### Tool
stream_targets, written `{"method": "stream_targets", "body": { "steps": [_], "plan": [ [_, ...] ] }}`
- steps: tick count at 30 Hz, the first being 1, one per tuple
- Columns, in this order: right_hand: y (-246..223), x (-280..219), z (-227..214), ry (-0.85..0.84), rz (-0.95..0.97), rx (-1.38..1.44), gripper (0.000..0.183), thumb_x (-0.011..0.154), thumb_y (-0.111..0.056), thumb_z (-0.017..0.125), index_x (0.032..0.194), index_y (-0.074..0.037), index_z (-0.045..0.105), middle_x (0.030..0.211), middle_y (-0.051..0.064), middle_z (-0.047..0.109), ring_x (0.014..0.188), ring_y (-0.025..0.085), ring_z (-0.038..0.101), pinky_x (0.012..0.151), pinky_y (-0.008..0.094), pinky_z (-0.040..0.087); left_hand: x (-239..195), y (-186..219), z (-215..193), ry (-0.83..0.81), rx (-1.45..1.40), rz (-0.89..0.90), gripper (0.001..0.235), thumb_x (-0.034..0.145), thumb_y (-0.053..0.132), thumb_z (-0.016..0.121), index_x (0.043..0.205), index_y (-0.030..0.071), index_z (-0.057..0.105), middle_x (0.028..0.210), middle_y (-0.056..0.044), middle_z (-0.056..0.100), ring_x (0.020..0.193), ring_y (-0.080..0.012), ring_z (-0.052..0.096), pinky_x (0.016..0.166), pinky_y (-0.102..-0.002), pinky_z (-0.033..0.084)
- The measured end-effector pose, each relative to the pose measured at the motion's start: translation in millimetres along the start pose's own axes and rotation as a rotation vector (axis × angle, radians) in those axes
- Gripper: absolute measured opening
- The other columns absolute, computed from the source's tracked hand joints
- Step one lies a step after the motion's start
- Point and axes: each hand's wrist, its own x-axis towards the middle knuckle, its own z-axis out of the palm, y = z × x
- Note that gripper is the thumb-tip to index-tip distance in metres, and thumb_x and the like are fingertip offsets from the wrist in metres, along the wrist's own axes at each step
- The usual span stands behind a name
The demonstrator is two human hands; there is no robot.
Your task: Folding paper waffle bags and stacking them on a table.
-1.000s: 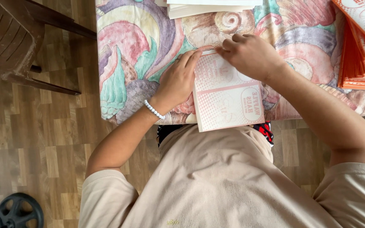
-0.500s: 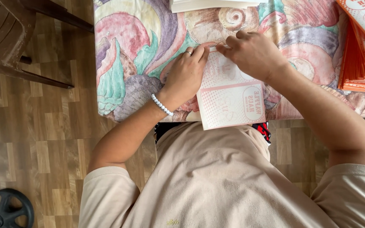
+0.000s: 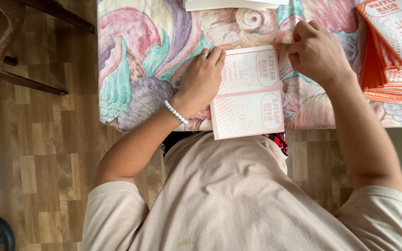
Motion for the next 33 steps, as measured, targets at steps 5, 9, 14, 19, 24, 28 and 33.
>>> {"method": "stream_targets", "body": {
  "steps": [5,9,14,19,24,28,33],
  "plan": [
    [-25.7,-12.9,-19.7,0.106,0.255,0.356,0.021,0.108,0.002,0.068,0.124,-0.002,0.082,0.102,0.011,0.063,0.076,0.022,0.061,0.055,0.033,0.052,24.1,-20.6,13.6,-0.042,-0.117,-0.028,0.027,0.084,-0.001,0.061,0.111,0.0,0.059,0.109,-0.016,0.055,0.096,-0.0302,0.054,0.084,-0.04,0.051],
    [-57.7,-25.5,-21.5,0.111,0.52,0.627,0.035,0.108,-0.009,0.064,0.136,0.011,0.066,0.114,0.018,0.064,0.079,0.024,0.066,0.071,0.037,0.055,46.0,-40.1,23.0,-0.271,-0.29,-0.125,0.022,0.078,0.008,0.066,0.097,0.012,0.056,0.11,-0.012,0.052,0.106,-0.0349,0.05,0.09,-0.044,0.047],
    [-68.6,-33.2,-1.3,0.204,0.544,0.515,0.047,0.096,-0.028,0.084,0.131,0.001,0.073,0.115,0.013,0.061,0.096,0.03,0.064,0.077,0.043,0.053,56.3,-35.7,6.7,-0.365,-0.399,-0.196,0.037,0.075,-0.004,0.064,0.107,0.012,0.053,0.107,-0.007,0.06,0.1,-0.0253,0.059,0.086,-0.04,0.047],
    [-76.6,-23.8,-6.5,0.25,0.503,0.645,0.041,0.092,-0.029,0.088,0.121,-0.004,0.076,0.112,0.01,0.06,0.095,0.025,0.06,0.085,0.037,0.049,46.8,-42.3,17.8,-0.316,-0.431,-0.193,0.023,0.077,0.004,0.067,0.093,0.02,0.06,0.1,-0.001,0.053,0.097,-0.0224,0.055,0.086,-0.039,0.044],
    [-84.0,-33.7,13.5,0.464,0.721,1.165,0.013,0.107,-0.017,0.074,0.104,-0.006,0.069,0.081,0.006,0.07,0.074,0.013,0.065,0.071,0.028,0.055,11.0,-28.6,-23.9,0.165,-0.837,-0.216,0.083,0.071,0.03,0.095,0.139,0.013,0.05,0.123,-0.021,0.059,0.121,-0.0455,0.058,0.102,-0.055,0.049],
    [-96.4,-21.8,-25.7,0.611,0.775,1.289,0.014,0.11,-0.02,0.068,0.104,-0.009,0.063,0.071,0.002,0.066,0.064,0.006,0.061,0.06,0.022,0.053,-35.7,-0.6,-45.8,0.298,-1.413,-0.241,0.061,0.102,0.018,0.07,0.153,0.011,0.037,0.134,-0.012,0.059,0.125,-0.0228,0.059,0.114,-0.044,0.045],
    [-80.3,-28.3,-14.3,0.702,0.756,1.272,0.014,0.112,-0.018,0.068,0.109,-0.007,0.059,0.07,0.004,0.065,0.06,0.005,0.059,0.053,0.02,0.048,-42.5,30.0,-7.5,0.432,-1.859,-0.484,0.028,0.103,0.013,0.063,0.125,-0.004,0.066,0.101,-0.016,0.076,0.089,-0.0217,0.077,0.078,-0.035,0.067]
  ]
}}
